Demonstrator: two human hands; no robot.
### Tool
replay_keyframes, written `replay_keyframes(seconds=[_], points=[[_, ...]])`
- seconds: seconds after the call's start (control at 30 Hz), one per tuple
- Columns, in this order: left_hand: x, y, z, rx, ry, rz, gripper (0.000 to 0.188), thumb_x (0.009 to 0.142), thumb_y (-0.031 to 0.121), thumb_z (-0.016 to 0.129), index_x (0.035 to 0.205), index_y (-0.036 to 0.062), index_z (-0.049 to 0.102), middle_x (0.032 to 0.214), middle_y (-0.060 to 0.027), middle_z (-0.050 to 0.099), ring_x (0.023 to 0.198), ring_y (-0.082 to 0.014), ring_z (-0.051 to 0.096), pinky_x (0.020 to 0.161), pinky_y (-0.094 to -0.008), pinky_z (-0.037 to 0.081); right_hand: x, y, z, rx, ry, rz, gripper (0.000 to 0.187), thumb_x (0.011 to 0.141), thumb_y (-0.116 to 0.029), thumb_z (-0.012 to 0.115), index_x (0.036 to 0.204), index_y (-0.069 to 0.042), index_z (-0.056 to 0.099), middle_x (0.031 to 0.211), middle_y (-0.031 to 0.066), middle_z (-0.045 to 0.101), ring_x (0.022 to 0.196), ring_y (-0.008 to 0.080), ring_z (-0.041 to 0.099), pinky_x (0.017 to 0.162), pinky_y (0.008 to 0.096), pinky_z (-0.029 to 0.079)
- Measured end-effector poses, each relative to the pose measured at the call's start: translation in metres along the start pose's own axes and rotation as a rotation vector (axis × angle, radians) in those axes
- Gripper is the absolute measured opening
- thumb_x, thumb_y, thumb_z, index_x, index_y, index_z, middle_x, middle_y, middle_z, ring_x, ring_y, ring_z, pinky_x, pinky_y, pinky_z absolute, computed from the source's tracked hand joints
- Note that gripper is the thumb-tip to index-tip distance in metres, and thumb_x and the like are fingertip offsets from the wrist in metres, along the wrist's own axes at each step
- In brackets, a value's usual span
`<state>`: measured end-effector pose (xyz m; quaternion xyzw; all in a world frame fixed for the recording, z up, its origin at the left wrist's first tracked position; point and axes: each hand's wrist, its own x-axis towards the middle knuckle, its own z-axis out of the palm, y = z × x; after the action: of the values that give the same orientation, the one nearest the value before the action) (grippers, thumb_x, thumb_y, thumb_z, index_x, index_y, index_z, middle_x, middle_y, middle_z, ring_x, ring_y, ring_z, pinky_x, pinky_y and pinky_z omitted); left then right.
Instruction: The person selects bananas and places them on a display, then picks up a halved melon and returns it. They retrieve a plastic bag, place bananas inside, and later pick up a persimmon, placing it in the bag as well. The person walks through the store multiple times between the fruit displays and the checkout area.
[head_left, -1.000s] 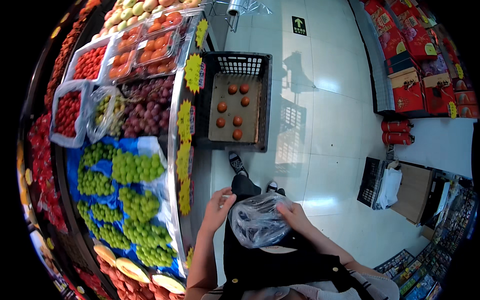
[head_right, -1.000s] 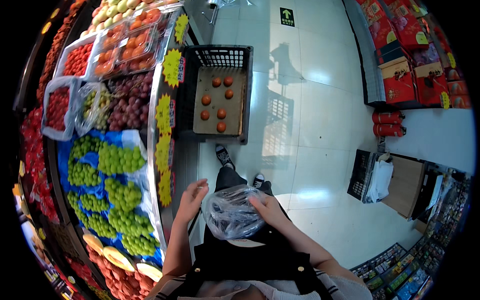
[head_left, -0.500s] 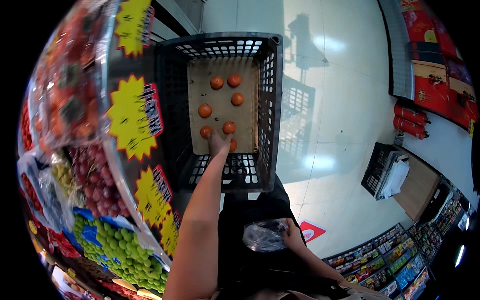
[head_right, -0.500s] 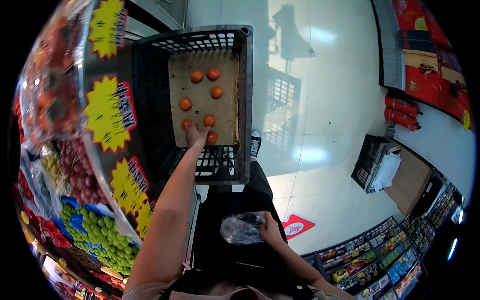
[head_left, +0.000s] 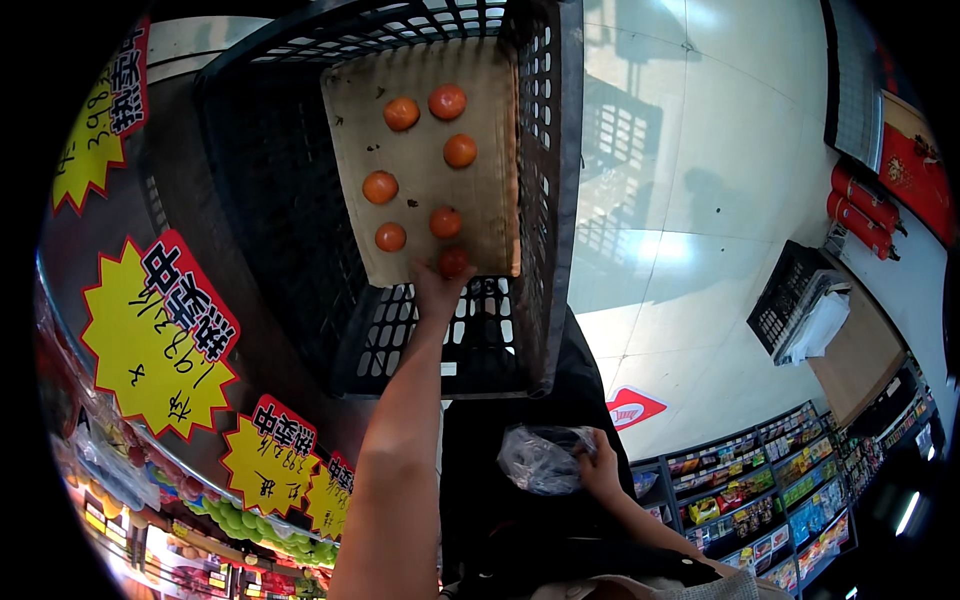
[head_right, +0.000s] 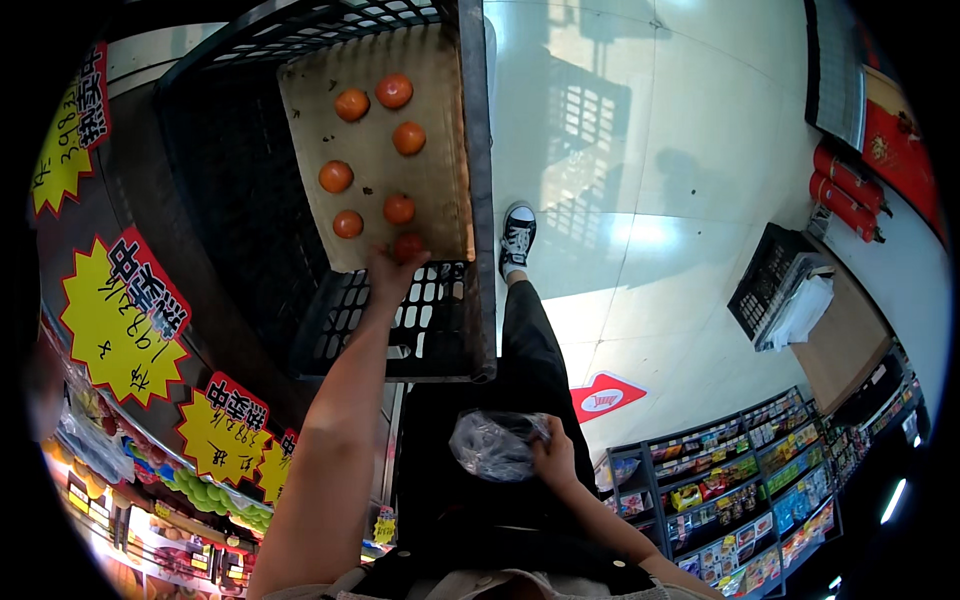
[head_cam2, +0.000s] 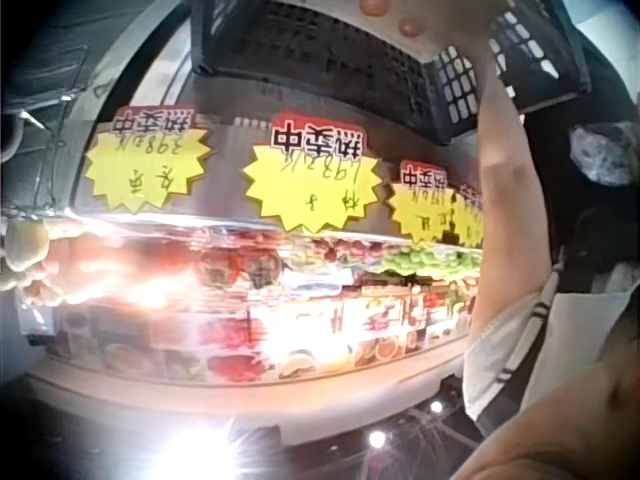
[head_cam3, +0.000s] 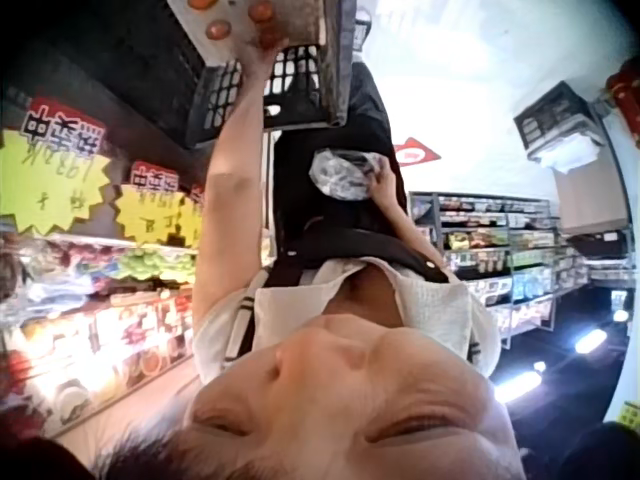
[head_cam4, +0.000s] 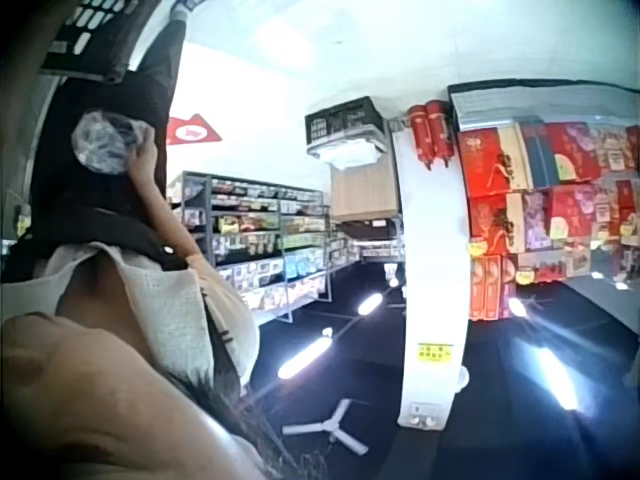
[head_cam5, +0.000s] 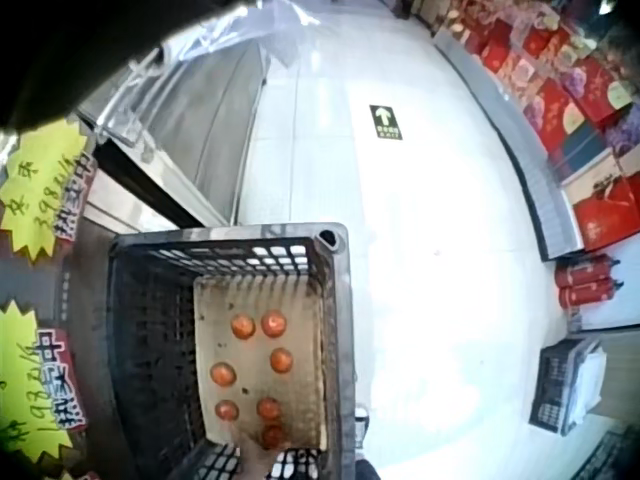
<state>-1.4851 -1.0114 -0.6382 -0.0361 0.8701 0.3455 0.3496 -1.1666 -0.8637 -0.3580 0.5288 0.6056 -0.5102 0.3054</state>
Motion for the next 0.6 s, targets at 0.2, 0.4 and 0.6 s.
replay_keyframes(seconds=[0.2,0.4,0.6], points=[[-0.009,0.058,0.016,0.304,0.086,-0.132,0.069,0.064,0.021,0.086,0.112,-0.0035,0.043,0.119,-0.0251,0.047,0.106,-0.0421,0.053,0.095,-0.0471,0.044,0.0,-0.004,-0.004,0.08,-0.021,0.024,0.03,0.083,0.006,0.053,0.112,-0.002,0.053,0.083,0.0082,0.065,0.08,0.0186,0.067,0.073,0.0307,0.052],[-0.009,0.05,0.005,0.301,0.061,-0.044,0.059,0.071,0.02,0.083,0.112,-0.0017,0.048,0.112,-0.0205,0.053,0.106,-0.0392,0.054,0.092,-0.0445,0.047,-0.001,-0.009,-0.008,0.124,-0.026,0.027,0.029,0.081,0.006,0.051,0.109,-0.002,0.054,0.083,0.0096,0.065,0.079,0.0224,0.068,0.071,0.0327,0.052],[-0.033,0.117,-0.059,-1.043,-0.515,-0.372,0.057,0.087,0.016,0.072,0.135,0.0029,0.044,0.125,-0.0118,0.054,0.112,-0.0256,0.059,0.098,-0.0378,0.049,-0.001,-0.001,-0.006,0.152,0.001,0.002,0.029,0.082,0.006,0.052,0.11,-0.001,0.054,0.084,0.0124,0.066,0.081,0.0256,0.069,0.072,0.0339,0.052]])
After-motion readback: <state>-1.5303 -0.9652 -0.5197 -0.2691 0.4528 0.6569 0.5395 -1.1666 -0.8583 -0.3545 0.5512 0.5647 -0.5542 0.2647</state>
